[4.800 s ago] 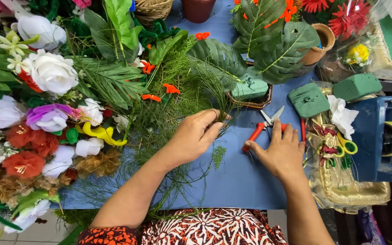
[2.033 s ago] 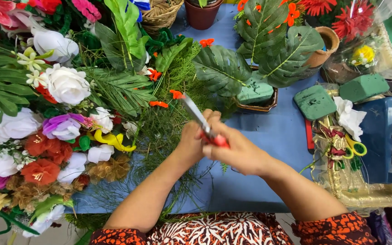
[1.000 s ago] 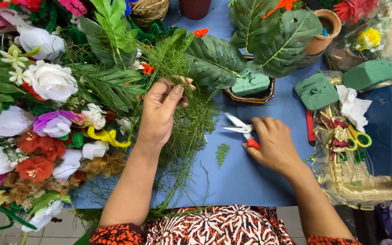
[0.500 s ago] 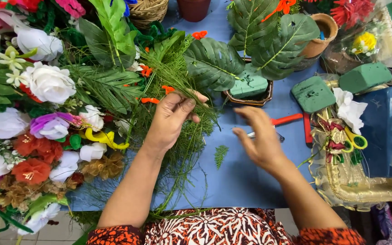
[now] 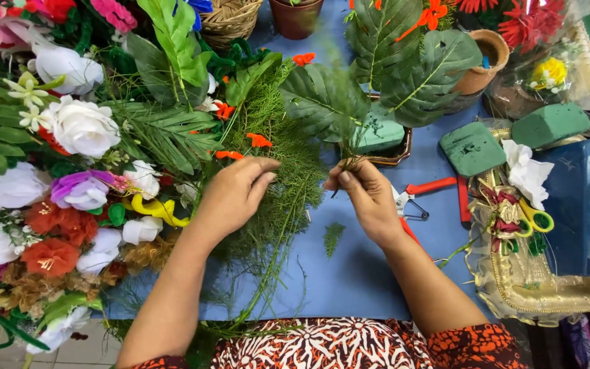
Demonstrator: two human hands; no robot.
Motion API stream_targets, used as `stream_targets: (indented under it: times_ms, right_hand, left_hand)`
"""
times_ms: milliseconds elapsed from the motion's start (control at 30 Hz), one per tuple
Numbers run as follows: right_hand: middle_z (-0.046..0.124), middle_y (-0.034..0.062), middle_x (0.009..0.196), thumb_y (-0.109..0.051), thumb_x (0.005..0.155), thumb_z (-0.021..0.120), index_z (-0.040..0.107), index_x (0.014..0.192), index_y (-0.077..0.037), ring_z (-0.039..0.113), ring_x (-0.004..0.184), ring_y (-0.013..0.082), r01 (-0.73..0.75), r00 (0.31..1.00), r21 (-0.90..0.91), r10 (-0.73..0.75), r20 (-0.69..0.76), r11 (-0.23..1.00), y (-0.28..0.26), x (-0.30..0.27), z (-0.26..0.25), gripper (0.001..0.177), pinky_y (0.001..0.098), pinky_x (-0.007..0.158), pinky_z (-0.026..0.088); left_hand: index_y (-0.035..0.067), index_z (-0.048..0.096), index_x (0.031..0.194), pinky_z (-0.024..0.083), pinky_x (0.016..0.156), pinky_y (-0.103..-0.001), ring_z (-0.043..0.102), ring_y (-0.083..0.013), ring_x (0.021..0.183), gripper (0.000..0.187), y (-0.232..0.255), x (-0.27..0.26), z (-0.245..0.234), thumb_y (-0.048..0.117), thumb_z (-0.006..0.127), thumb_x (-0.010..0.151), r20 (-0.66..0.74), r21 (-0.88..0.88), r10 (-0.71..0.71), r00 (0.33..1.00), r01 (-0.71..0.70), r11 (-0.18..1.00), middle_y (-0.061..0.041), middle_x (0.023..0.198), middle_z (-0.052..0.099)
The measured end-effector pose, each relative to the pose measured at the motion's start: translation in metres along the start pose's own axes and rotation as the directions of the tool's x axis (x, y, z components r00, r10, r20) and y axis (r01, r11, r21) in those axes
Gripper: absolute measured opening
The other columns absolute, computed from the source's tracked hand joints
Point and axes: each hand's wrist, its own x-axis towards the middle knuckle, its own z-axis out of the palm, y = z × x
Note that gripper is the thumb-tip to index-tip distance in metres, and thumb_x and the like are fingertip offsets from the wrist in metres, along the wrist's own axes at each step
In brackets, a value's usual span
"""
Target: The person is trimming green filler stems with shears and arranging them into a piece of floral foam.
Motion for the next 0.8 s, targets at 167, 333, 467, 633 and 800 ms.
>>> stream_targets:
  times_ms: [167, 333, 467, 633, 800]
  right_hand:
    - [0.074, 0.0154, 0.087, -0.005, 0.104, 0.057, 0.07, 0.106, 0.002, 0.071, 0.087, 0.0191, -0.004, 1.0, -0.001, 0.004, 0.006, 1.0, 0.014, -0.004, -0.001, 0.015, 0.0402, 0.088, 0.06]
    - [0.073, 0.0167, 0.084, 0.001, 0.1, 0.061, 0.073, 0.1, 0.003, 0.071, 0.083, 0.0211, 0.102, 0.994, -0.027, -0.1, 0.046, 0.994, 0.018, -0.005, -0.004, 0.013, 0.0409, 0.085, 0.059]
    - [0.075, 0.0155, 0.083, 0.0, 0.1, 0.061, 0.074, 0.102, 0.002, 0.071, 0.083, 0.0195, 0.126, 0.992, -0.053, -0.125, 0.019, 0.991, 0.017, -0.007, -0.005, 0.013, 0.0396, 0.085, 0.058]
    - [0.074, 0.0154, 0.084, -0.001, 0.102, 0.059, 0.073, 0.108, 0.002, 0.071, 0.085, 0.0195, 0.133, 0.989, -0.051, -0.136, -0.055, 0.99, 0.006, -0.005, -0.01, 0.015, 0.0394, 0.089, 0.058]
    - [0.074, 0.0138, 0.082, 0.002, 0.099, 0.061, 0.072, 0.101, 0.004, 0.067, 0.083, 0.0158, 0.14, 0.988, 0.041, -0.142, 0.063, 0.989, 0.016, -0.009, -0.001, 0.011, 0.0416, 0.084, 0.059]
  left_hand:
    - [0.0, 0.071, 0.121, 0.051, 0.095, -0.046, 0.067, -0.0365, 0.108, 0.029, 0.022, 0.004, -0.037, 0.023, 0.06, 0.106, -0.184, 0.339, -0.028, 0.983, 0.09, 0.937, -0.022, 0.111, 0.069]
    - [0.002, 0.062, 0.112, 0.043, 0.093, -0.041, 0.059, -0.0308, 0.104, 0.009, 0.045, 0.015, -0.039, 0.003, 0.056, 0.106, -0.57, 0.42, 0.315, 0.759, -0.06, 0.906, -0.01, 0.106, 0.059]
    - [0.003, 0.064, 0.114, 0.051, 0.087, -0.038, 0.063, -0.0286, 0.101, 0.014, 0.06, 0.016, -0.002, 0.01, 0.063, 0.102, -0.478, 0.265, 0.144, 0.867, -0.014, 0.964, -0.012, 0.104, 0.062]
    - [-0.006, 0.047, 0.141, 0.046, 0.107, -0.053, 0.048, -0.0437, 0.128, 0.056, 0.066, 0.014, -0.017, 0.004, 0.077, 0.095, -0.554, 0.362, 0.169, 0.815, 0.052, 0.931, -0.028, 0.136, 0.045]
    - [0.001, 0.066, 0.122, 0.056, 0.085, -0.038, 0.068, -0.0302, 0.101, 0.028, 0.086, 0.019, -0.023, 0.02, 0.054, 0.105, -0.221, -0.241, 0.119, 0.968, -0.173, 0.955, -0.017, 0.108, 0.064]
